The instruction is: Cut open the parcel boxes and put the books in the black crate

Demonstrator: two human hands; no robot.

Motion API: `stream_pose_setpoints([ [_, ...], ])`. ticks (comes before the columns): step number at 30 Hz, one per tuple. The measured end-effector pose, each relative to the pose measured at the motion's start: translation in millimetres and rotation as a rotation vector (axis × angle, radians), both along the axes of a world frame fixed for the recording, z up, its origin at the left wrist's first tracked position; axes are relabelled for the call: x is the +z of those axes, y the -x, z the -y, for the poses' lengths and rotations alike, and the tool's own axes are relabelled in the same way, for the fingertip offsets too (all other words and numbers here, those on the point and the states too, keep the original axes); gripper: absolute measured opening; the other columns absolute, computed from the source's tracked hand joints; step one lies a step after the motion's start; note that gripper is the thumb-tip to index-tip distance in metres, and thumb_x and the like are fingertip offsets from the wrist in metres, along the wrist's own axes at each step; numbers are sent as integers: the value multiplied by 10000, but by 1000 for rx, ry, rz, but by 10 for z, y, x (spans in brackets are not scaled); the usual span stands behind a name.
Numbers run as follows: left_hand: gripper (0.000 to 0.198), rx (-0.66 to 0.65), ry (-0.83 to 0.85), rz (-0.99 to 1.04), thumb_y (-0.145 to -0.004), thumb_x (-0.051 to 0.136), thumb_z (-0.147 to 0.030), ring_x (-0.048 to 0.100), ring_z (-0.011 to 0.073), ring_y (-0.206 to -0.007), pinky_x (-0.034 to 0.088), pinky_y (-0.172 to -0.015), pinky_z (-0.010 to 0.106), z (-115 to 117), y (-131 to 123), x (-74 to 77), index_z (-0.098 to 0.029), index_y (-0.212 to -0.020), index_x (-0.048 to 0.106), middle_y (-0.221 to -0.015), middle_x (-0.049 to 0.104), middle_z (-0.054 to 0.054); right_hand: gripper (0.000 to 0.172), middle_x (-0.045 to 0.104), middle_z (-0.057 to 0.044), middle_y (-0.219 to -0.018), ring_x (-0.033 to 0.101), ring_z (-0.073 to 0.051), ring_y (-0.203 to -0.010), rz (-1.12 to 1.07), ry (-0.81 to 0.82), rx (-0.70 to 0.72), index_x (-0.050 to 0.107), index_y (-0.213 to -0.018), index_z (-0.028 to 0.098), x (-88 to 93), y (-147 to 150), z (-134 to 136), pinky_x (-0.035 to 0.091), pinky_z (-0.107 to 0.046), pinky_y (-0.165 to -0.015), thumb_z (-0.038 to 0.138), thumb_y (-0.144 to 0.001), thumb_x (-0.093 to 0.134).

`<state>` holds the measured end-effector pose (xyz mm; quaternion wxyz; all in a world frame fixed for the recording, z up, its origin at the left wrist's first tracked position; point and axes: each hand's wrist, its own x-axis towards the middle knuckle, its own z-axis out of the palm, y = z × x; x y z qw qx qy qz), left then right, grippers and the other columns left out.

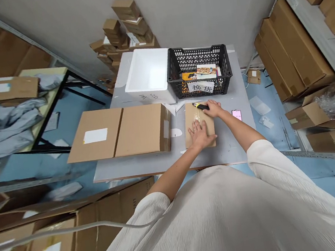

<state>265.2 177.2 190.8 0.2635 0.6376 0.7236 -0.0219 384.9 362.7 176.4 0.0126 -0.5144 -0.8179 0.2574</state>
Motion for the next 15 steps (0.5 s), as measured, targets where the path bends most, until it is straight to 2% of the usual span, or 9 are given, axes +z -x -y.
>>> stream_pose_setpoints([
  [7, 1361, -160, 45, 14, -818, 865, -633, -15, 479, -1814, 52, -1422, 745, -72, 206, -30, -195, -1867, 117, -1939, 18, 284, 434, 728, -223, -1440, 596, -453, -1358, 16, -26, -110, 693, -1347, 203, -29, -245, 84, 473, -626, -1149, 480, -1022, 615],
  [11, 1380, -278, 7, 42, -784, 906, -498, -17, 470, -1816, 34, -1424, 747, -132, 367, -100, -190, -1861, 100, -1942, 19, 276, 436, 716, -242, -1438, 591, -461, -1325, -13, -51, -201, 691, -1335, 200, -63, -521, 329, 481, -634, -1140, 505, -1032, 616],
  [15, 1252, -328, -76, 57, -851, 848, -400, 106, 438, -1813, 45, -1426, 742, -176, 477, -141, -195, -1855, 128, -1927, 162, 270, 436, 729, -241, -1402, 616, -443, -1303, -57, -73, -270, 679, -1330, 191, -96, -752, 671, 509, -586, -1126, 517, -1054, 594],
])
